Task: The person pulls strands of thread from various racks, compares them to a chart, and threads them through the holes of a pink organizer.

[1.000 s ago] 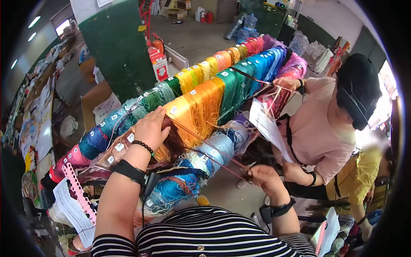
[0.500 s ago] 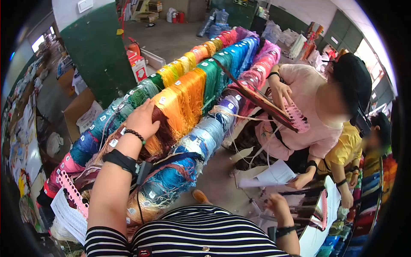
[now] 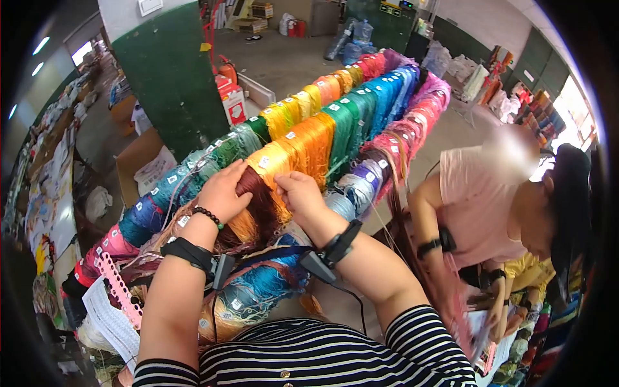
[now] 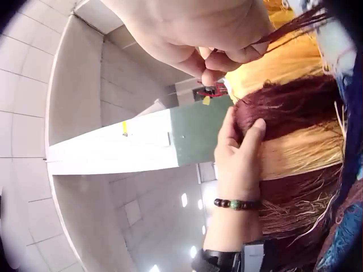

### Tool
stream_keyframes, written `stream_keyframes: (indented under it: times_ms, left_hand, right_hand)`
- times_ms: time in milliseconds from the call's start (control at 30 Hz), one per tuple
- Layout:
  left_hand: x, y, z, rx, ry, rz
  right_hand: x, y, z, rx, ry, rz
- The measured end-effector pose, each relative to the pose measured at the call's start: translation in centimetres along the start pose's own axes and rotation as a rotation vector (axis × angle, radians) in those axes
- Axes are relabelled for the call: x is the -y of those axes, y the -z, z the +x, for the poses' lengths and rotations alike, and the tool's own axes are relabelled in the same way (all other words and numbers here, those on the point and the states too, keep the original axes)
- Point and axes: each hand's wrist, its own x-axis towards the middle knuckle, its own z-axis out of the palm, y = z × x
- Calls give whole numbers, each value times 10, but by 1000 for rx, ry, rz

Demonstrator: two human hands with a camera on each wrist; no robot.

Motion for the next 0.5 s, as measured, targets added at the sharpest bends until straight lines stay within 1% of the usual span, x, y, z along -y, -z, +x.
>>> stream_keyframes:
  times_ms: [67, 167, 267, 367, 500]
  left_hand:
    - [-1, 0, 0, -10, 22, -25]
    - [-1, 1, 1, -17, 40, -47]
    - [-1, 0, 2, -28, 44, -57]
    - [-2, 2, 3, -26, 53, -66]
    - [-3, 2, 4, -33, 50, -64]
  right_hand:
    - [-26, -4, 22, -56, 14, -118]
    - [-38, -9, 26, -25, 78, -294]
    - [-43, -14, 30, -72, 113, -418]
    - [-36, -13, 27, -24, 70, -357]
    - [-38, -2, 28, 89, 47, -137]
